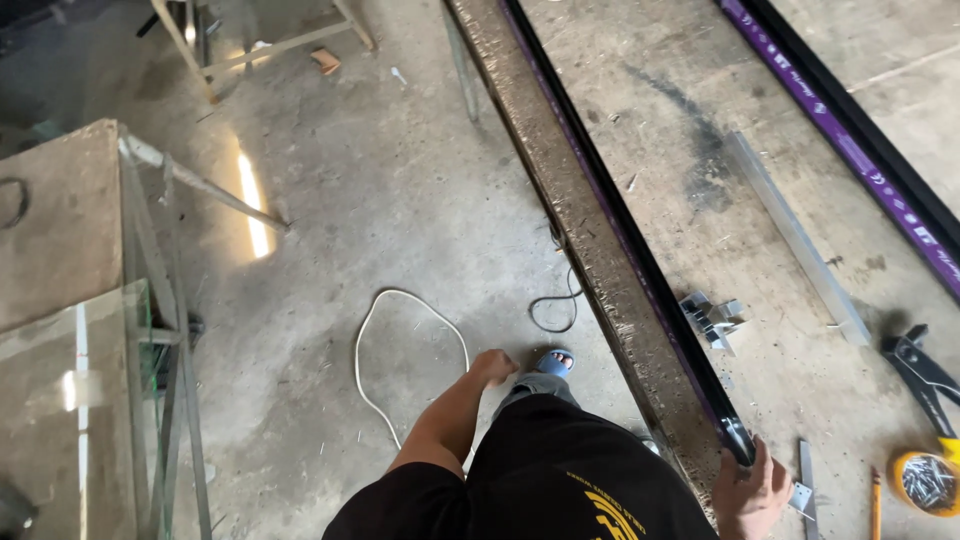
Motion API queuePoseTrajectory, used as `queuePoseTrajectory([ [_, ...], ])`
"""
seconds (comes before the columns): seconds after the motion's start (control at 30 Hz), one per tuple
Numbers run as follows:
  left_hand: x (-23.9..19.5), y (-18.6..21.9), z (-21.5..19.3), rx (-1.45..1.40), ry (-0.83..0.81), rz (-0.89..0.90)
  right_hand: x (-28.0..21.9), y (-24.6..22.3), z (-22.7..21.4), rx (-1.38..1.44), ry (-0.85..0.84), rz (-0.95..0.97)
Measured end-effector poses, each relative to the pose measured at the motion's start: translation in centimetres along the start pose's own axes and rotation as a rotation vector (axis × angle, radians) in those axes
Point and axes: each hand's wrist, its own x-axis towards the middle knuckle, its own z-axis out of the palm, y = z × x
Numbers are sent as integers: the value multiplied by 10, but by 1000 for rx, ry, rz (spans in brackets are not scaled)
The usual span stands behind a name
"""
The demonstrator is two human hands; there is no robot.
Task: Assembling metal frames by filing brackets, fitting them into profiles, and securing them with a pop riveter.
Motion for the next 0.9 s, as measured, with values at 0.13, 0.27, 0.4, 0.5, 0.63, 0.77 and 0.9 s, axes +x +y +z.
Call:
queuePoseTrajectory([
  [0.13,2,9,-17,-89,-45,54,0,-23,-10,-16,33,-2],
  [0.27,32,9,-32,-81,-49,20,-3,-34,-5,-101,153,-5],
  [0.4,83,18,-63,-407,343,-170,-5,-43,-3,-223,196,20],
  [0.5,134,45,-113,-425,964,76,-3,-56,-11,-231,178,65],
  [0.63,67,176,-210,-429,1129,151,5,-55,-13,-282,280,-5],
  [0.77,39,245,-233,-139,1110,1108,1,-66,-11,-181,69,209],
  [0.9,24,301,-174,219,532,1484,-7,-64,-12,-183,-5,288],
])
